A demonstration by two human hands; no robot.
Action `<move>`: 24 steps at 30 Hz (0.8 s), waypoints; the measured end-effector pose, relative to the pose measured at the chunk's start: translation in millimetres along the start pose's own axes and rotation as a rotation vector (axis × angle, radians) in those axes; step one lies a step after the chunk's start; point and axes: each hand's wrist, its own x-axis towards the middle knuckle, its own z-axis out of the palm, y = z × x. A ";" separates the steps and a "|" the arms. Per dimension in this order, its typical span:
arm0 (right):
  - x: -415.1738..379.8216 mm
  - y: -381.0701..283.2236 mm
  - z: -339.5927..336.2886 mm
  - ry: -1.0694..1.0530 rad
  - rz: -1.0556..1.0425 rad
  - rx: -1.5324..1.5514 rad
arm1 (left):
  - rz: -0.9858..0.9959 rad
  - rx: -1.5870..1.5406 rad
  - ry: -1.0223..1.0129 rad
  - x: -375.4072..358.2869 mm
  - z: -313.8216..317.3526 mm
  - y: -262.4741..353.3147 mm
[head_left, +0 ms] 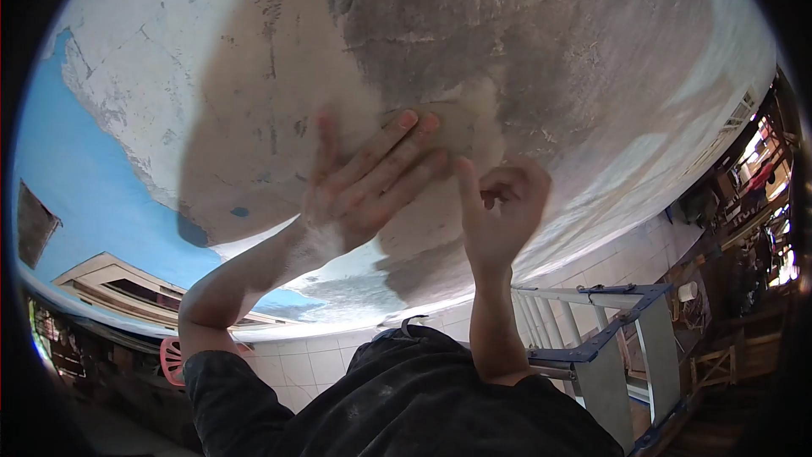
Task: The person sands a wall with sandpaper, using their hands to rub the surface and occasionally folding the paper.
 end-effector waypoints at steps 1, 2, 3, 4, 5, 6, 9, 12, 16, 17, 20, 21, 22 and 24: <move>-4.1 -1.1 -4.5 -0.050 -0.194 -0.014 | 0.047 -0.032 0.000 1.3 -0.9 -3.3; -7.2 -1.7 -10.9 -0.100 -0.388 -0.031 | 0.092 -0.066 0.001 3.3 -1.4 -5.6; -10.1 -1.9 -15.0 -0.147 -0.576 -0.052 | 0.136 -0.192 -0.028 6.3 -4.1 -6.4; -14.6 -0.2 -12.8 -0.271 -0.626 0.112 | 0.181 -0.321 -0.061 9.4 -8.8 -6.8; -17.2 -1.5 -11.5 -0.328 -0.604 0.081 | 0.227 -0.451 -0.097 10.9 -12.7 -7.5; -19.4 -3.1 -10.2 -0.382 -0.582 0.050 | 0.259 -0.462 -0.099 10.9 -15.0 -8.3; -25.6 4.3 -7.5 -0.494 -0.526 -0.044 | 0.337 -0.485 -0.090 10.2 -16.5 -11.8; -34.5 24.4 -0.2 -0.468 -0.531 -0.128 | 0.372 -0.518 -0.047 4.8 -8.5 -13.5; -42.7 49.6 25.5 -0.277 -0.513 0.026 | 0.382 -0.468 0.081 -0.3 -0.2 -14.2; -43.4 49.2 23.3 -0.299 -0.548 -0.041 | 0.387 -0.429 0.110 -2.3 -0.7 -14.5; -34.9 46.1 16.0 -0.269 -0.544 -0.122 | 0.146 -0.401 0.223 -16.1 -17.3 -5.0; -27.1 39.5 17.3 -0.201 -0.469 -0.069 | 0.079 -0.380 0.284 -27.3 -21.4 -8.2; -18.1 31.9 18.5 -0.128 -0.393 -0.015 | 0.017 -0.363 0.343 -42.4 -23.3 -14.1; 17.7 14.8 19.4 -0.081 -0.481 -0.215 | -0.193 -0.277 0.529 -70.4 -13.4 -15.3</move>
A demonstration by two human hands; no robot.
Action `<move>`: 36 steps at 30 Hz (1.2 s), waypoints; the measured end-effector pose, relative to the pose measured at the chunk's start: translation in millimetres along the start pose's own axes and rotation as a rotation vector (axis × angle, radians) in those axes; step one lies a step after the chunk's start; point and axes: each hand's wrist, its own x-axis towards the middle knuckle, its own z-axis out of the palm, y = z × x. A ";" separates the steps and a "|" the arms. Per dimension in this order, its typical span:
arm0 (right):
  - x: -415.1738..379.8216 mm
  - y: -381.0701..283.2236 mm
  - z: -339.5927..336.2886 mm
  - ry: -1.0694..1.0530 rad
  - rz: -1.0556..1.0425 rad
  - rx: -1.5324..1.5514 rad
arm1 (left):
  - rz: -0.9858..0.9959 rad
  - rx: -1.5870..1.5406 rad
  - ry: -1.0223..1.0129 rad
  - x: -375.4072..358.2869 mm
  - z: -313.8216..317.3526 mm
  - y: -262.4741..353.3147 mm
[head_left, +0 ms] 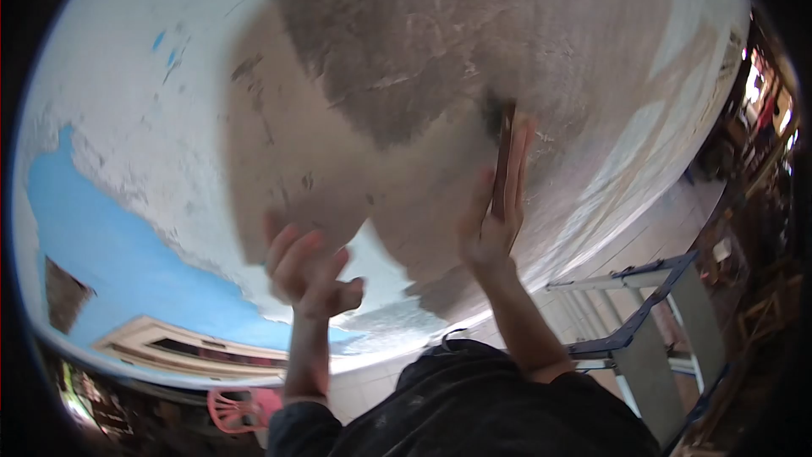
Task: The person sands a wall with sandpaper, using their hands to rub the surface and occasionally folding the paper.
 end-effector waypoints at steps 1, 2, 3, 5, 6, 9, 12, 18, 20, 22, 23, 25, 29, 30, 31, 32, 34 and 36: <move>11.0 -2.7 1.7 -0.003 0.001 -0.100 | -0.040 0.068 0.115 -2.4 1.5 -2.6; 22.0 -5.3 3.4 -0.006 0.003 -0.201 | -0.057 0.173 0.156 -10.3 -2.6 -7.6; 29.3 -12.3 12.5 -0.014 0.035 -0.292 | -0.042 0.214 0.174 -14.4 -5.0 -10.0; 33.4 -15.3 23.7 -0.012 0.077 -0.402 | -0.013 0.296 0.226 -16.7 -3.9 -13.2; 25.5 -15.6 27.0 -0.010 0.082 -0.420 | 0.004 0.299 0.227 -15.8 -2.5 -13.4; -3.8 -16.3 29.3 -0.092 0.058 -0.456 | 0.027 0.317 0.237 -15.5 1.4 -12.9; 6.4 -10.3 32.4 -0.074 -0.014 -0.430 | 0.029 0.273 0.297 -21.5 8.6 -19.5; 43.5 -19.4 27.5 -0.059 0.002 -0.425 | 0.010 0.243 0.256 -24.4 3.3 -20.8; 10.2 -12.1 32.9 -0.074 -0.013 -0.433 | 0.007 0.255 0.237 -25.4 0.8 -20.3; -10.2 -9.7 32.0 -0.112 -0.043 -0.479 | 0.007 0.249 0.244 -25.0 4.1 -20.4; -12.3 -5.1 33.2 -0.105 -0.053 -0.477 | 0.007 0.237 0.253 -24.3 5.4 -20.6; 7.0 -5.8 31.4 -0.093 -0.052 -0.475 | -0.002 0.215 0.247 -23.9 2.6 -20.7; 50.9 -15.2 18.4 -0.068 -0.030 -0.481 | -0.022 0.206 0.254 -23.7 3.1 -18.5; 46.8 -14.1 19.8 -0.063 -0.026 -0.467 | -0.012 0.203 0.262 -22.3 2.9 -19.8; 42.3 -11.8 20.9 -0.059 -0.029 -0.455 | -0.015 0.212 0.254 -23.3 1.5 -20.0; 24.7 -11.0 22.8 -0.084 -0.010 -0.432 | -0.020 0.221 0.250 -25.6 0.2 -19.7; -14.0 -12.3 25.5 -0.130 0.026 -0.388 | -0.026 0.221 0.251 -26.1 2.2 -19.6; -11.5 -7.8 24.5 -0.132 -0.016 -0.434 | -0.029 0.203 0.243 -24.5 2.6 -17.8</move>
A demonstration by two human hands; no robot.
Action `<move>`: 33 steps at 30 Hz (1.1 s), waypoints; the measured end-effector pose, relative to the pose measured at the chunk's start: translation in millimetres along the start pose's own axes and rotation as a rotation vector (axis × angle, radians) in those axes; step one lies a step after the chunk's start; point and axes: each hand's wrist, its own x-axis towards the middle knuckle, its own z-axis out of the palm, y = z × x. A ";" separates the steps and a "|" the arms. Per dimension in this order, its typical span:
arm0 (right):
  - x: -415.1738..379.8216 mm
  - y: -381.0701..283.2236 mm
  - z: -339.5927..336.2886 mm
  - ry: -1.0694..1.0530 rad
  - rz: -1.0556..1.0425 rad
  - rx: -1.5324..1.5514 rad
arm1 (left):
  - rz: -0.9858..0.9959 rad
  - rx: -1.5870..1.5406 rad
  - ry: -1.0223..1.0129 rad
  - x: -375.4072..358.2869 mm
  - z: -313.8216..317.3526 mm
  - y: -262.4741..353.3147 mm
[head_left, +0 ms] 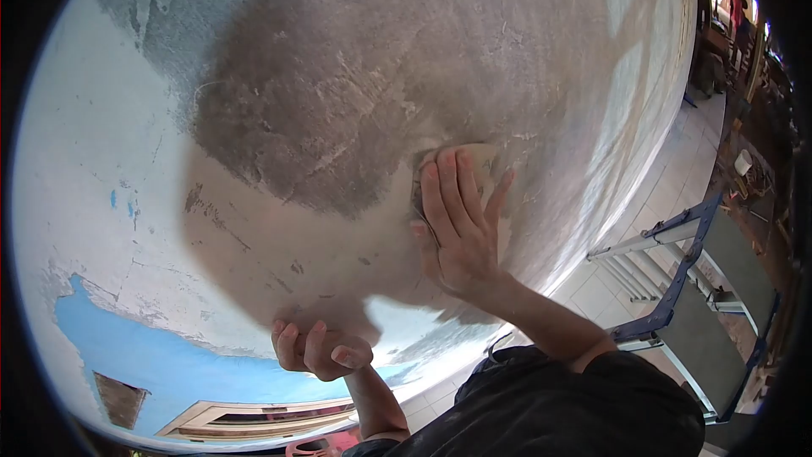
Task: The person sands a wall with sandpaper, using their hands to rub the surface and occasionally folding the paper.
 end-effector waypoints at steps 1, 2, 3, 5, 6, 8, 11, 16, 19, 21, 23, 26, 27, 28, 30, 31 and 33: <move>1.0 -1.4 -1.0 -0.001 -0.001 -0.020 | 0.003 -0.007 0.003 0.6 -1.9 -0.4; 9.2 -0.8 -2.7 0.019 -0.003 -0.039 | 0.006 -0.016 0.007 1.0 -0.2 -1.1; 26.8 2.0 -6.8 0.036 -0.010 -0.059 | 0.003 -0.022 0.015 1.0 2.9 -0.6; 55.0 7.2 -14.5 0.070 -0.018 -0.078 | -0.011 -0.051 0.024 4.2 6.6 2.0; 65.5 8.1 -17.2 0.088 -0.015 -0.073 | -0.018 -0.060 0.022 5.2 4.9 2.6; 59.6 4.1 -15.6 0.073 0.016 -0.037 | -0.004 -0.047 0.017 4.4 2.1 -0.9; 11.2 1.4 -7.7 0.008 0.040 0.005 | 0.007 -0.042 0.026 -0.3 1.5 -3.7; -0.8 2.7 6.3 0.084 0.053 0.014 | -0.001 -0.049 0.017 3.9 4.5 0.5; 35.6 8.3 -8.0 0.050 -0.006 -0.052 | -0.024 -0.072 0.012 3.5 4.3 1.6; 42.8 10.4 -11.0 0.050 -0.004 -0.045 | -0.027 -0.045 0.005 2.8 1.5 1.4; 35.9 10.1 -10.3 0.030 0.019 -0.017 | -0.014 -0.058 0.004 0.9 -0.4 -2.0; -13.5 2.8 0.8 -0.011 0.074 0.034 | -0.010 -0.044 0.009 0.7 -0.3 -1.4; -21.6 -0.2 1.3 -0.015 0.087 0.036 | -0.013 -0.038 0.006 0.7 0.7 0.3; -25.7 0.3 2.4 -0.019 0.105 0.039 | -0.021 -0.044 0.007 1.1 2.3 2.0; -22.0 3.1 5.4 0.011 0.073 0.015 | -0.033 -0.060 -0.012 2.8 0.1 3.4; -12.7 4.6 5.4 0.028 0.052 0.002 | -0.035 -0.060 -0.009 3.1 0.4 3.0; 15.9 8.2 -2.2 0.038 0.046 -0.035 | -0.048 -0.052 0.003 1.8 0.9 3.3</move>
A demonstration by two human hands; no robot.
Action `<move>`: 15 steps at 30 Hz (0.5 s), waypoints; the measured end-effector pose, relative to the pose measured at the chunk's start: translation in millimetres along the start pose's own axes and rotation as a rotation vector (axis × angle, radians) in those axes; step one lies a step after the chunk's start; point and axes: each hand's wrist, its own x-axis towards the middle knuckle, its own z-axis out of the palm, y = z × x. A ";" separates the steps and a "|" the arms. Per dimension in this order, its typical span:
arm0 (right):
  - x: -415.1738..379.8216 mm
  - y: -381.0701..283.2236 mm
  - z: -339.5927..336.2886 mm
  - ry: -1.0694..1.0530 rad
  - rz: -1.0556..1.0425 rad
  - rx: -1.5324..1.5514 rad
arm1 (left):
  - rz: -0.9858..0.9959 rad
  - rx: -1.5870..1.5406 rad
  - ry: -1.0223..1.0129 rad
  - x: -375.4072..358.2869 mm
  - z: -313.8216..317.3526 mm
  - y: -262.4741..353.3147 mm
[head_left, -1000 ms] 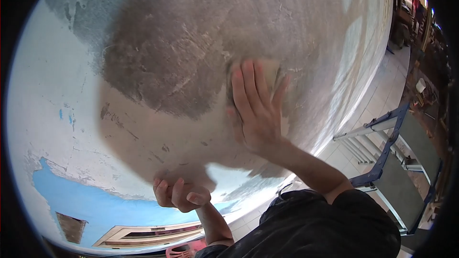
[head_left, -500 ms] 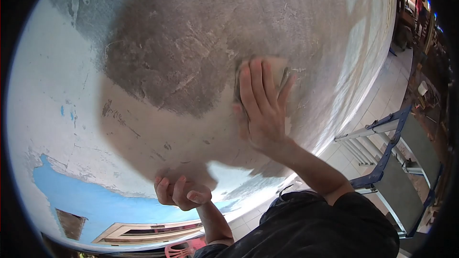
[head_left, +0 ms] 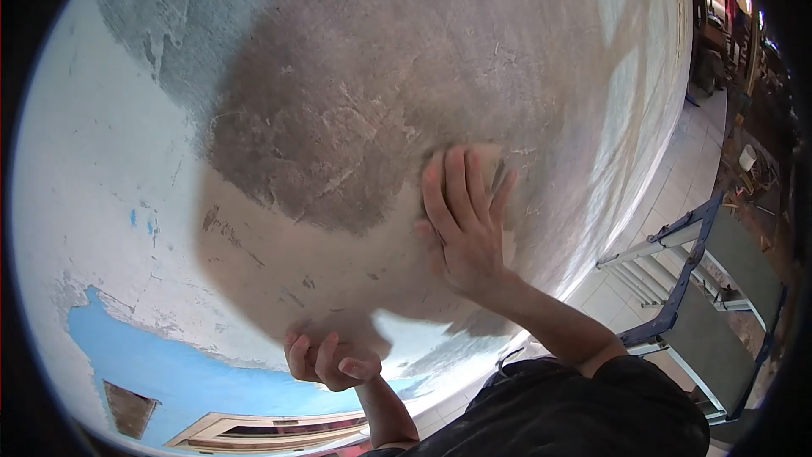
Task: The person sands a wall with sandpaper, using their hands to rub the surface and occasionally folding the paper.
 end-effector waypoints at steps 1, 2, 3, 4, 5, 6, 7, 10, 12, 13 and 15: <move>10.7 -2.3 -4.3 0.000 -0.006 -0.016 | 0.004 0.003 -0.014 0.2 -1.8 0.2; 16.6 -5.2 -6.8 0.001 0.013 -0.023 | 0.003 0.007 -0.020 1.4 -2.9 0.6; 23.7 -7.1 -9.1 0.001 0.017 -0.033 | -0.005 0.016 -0.015 1.5 -2.2 1.9; 31.2 -7.1 -10.4 0.000 0.006 -0.047 | -0.002 0.010 -0.023 -0.2 -2.0 1.9; 29.6 -9.2 -11.0 -0.038 0.020 -0.023 | -0.006 0.010 -0.024 -2.6 -4.1 0.1; 16.2 -13.7 -11.2 -0.080 0.031 0.000 | -0.013 0.014 -0.023 -4.1 -4.7 -0.5; 0.6 -17.0 -10.9 -0.125 0.042 0.020 | -0.034 -0.025 -0.023 -0.4 -2.5 2.4; -25.8 -20.2 -6.2 -0.156 0.008 0.097 | -0.038 0.049 -0.056 0.6 -7.1 3.9; -19.4 -23.0 -16.3 -0.184 0.014 0.118 | -0.052 0.049 -0.045 -1.6 -8.2 4.3; -8.4 -21.8 -21.4 -0.174 0.006 0.104 | -0.051 0.045 -0.050 -1.5 -8.0 3.9; 23.2 -22.9 -26.6 -0.149 -0.002 0.086 | -0.063 0.035 -0.026 -1.7 -6.9 3.0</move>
